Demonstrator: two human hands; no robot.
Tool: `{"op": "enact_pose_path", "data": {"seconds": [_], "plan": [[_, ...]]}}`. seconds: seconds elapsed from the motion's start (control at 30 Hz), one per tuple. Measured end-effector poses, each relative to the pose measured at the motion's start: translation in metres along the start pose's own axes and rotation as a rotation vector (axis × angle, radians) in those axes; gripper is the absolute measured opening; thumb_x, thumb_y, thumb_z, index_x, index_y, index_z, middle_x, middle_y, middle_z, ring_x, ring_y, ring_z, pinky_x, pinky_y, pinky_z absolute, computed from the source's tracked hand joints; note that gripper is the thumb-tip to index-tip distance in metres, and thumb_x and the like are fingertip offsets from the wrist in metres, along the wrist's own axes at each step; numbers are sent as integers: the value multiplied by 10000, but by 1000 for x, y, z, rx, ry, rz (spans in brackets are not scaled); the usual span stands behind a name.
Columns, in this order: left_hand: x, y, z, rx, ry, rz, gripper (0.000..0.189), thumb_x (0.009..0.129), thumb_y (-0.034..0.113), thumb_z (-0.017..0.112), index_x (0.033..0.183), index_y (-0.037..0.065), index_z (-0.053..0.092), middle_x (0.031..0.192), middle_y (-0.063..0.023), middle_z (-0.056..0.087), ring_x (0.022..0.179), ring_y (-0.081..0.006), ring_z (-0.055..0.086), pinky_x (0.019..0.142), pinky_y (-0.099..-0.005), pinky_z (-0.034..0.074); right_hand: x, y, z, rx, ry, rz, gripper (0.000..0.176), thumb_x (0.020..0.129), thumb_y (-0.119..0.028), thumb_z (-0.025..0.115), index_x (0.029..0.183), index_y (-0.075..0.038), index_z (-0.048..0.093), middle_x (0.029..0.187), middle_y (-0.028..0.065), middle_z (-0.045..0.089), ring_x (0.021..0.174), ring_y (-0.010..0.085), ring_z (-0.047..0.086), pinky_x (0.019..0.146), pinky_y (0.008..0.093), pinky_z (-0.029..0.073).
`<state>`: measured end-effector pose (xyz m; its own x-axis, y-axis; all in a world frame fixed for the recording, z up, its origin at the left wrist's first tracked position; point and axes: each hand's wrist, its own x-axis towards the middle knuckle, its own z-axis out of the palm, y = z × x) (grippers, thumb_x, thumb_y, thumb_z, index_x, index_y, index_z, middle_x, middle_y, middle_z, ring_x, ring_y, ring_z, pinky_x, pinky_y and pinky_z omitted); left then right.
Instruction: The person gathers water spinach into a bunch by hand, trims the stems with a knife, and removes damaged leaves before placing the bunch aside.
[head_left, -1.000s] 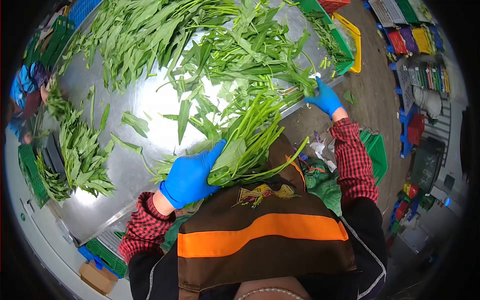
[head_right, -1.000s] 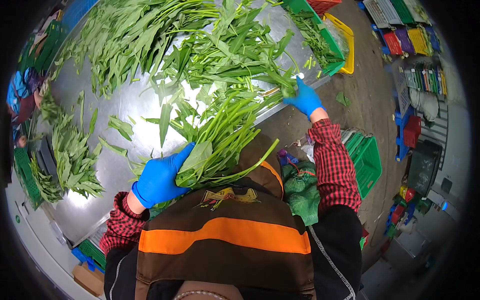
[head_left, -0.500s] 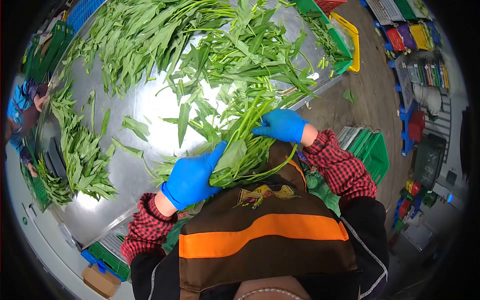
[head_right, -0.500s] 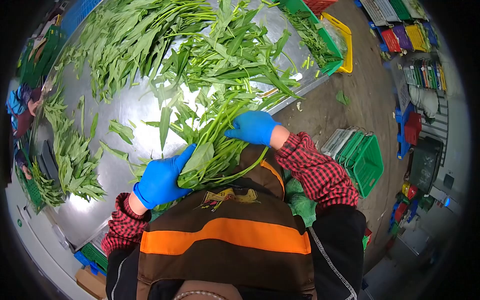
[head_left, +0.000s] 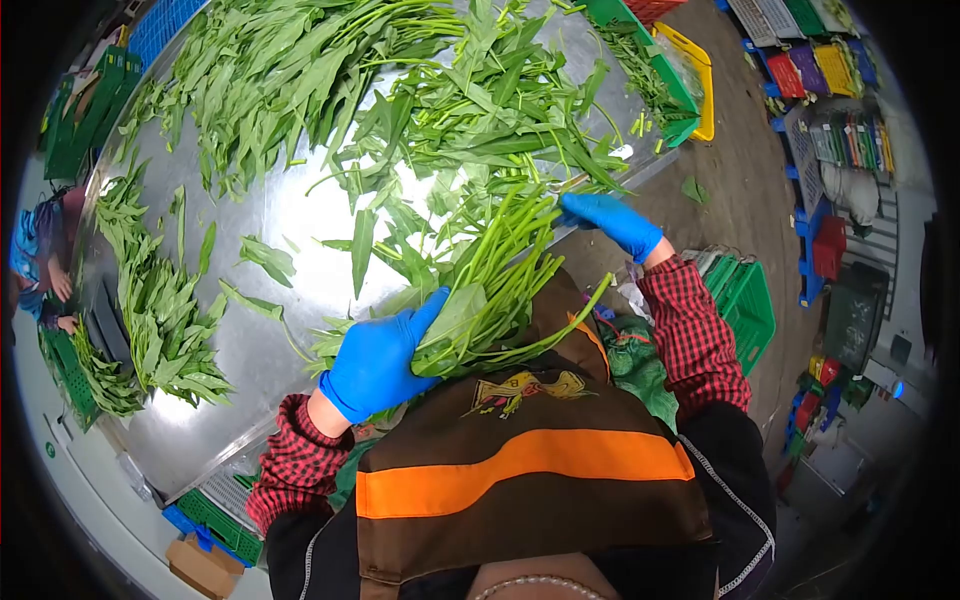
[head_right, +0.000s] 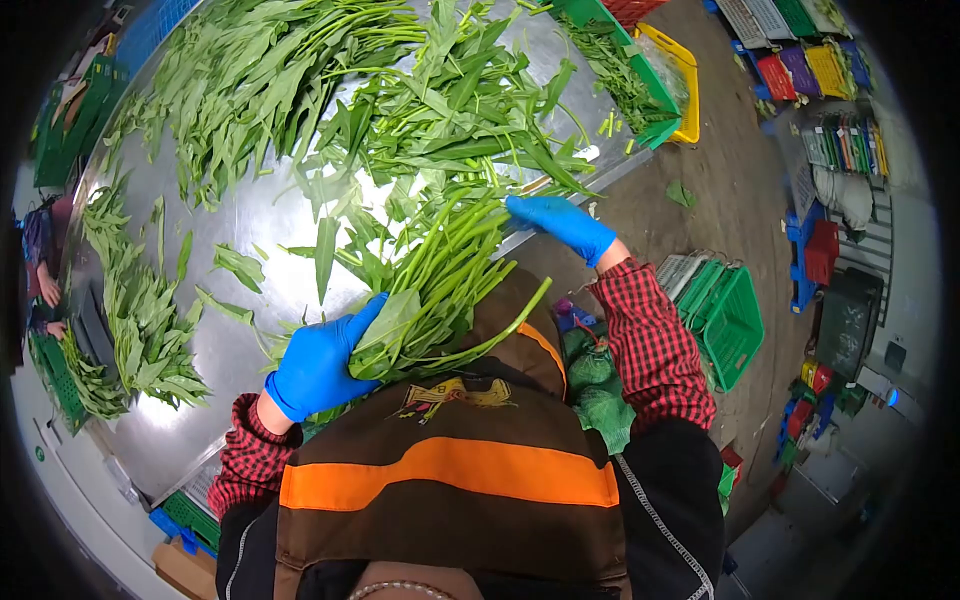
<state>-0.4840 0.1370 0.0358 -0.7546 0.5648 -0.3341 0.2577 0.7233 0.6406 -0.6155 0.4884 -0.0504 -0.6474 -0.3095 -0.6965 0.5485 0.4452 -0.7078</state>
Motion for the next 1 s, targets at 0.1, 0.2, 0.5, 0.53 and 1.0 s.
{"op": "enact_pose_path", "data": {"seconds": [0.1, 0.2, 0.5, 0.53, 1.0], "plan": [[2, 1, -1, -20, -53, -29, 983, 608, 226, 804, 1449, 105, 310, 990, -163, 636, 829, -363, 632, 695, -411, 516, -2, 3, 16, 59, -156, -93, 372, 886, -330, 646, 1094, -23, 664, 1034, 69, 677, 883, 130, 629, 807, 256, 486], [2, 3, -5, -10, -66, -37, 984, 609, 224, 804, 1450, 101, 308, 992, -161, 636, 832, -363, 632, 696, -412, 516, 4, 4, 27, 17, -142, -104, 308, 844, -247, 706, 1057, -25, 681, 983, 66, 689, 865, 126, 634, 792, 254, 489], [0, 1, -3, -4, -48, -24, 956, 628, 252, 791, 1448, 115, 318, 905, -140, 611, 769, -333, 627, 641, -406, 500, 14, 40, -8, -925, 363, -206, 262, 763, -146, 769, 986, -34, 688, 874, 50, 689, 777, 134, 632, 744, 295, 503], [1, 2, -4, -17, -111, -91, 973, 615, 230, 797, 1452, 129, 313, 988, -154, 634, 832, -356, 634, 686, -414, 515, 21, 57, -22, -697, 480, -372, 259, 762, -174, 768, 966, -34, 691, 826, 48, 678, 735, 134, 618, 723, 294, 498], [-4, 19, 6, 323, 51, 94, 850, 676, 213, 733, 1425, 69, 359, 716, -101, 508, 603, -264, 548, 526, -383, 430, -3, -28, 7, -782, 579, -371, 267, 849, -319, 634, 904, -59, 661, 757, 117, 620, 667, 294, 603, 621, 364, 483]]}}
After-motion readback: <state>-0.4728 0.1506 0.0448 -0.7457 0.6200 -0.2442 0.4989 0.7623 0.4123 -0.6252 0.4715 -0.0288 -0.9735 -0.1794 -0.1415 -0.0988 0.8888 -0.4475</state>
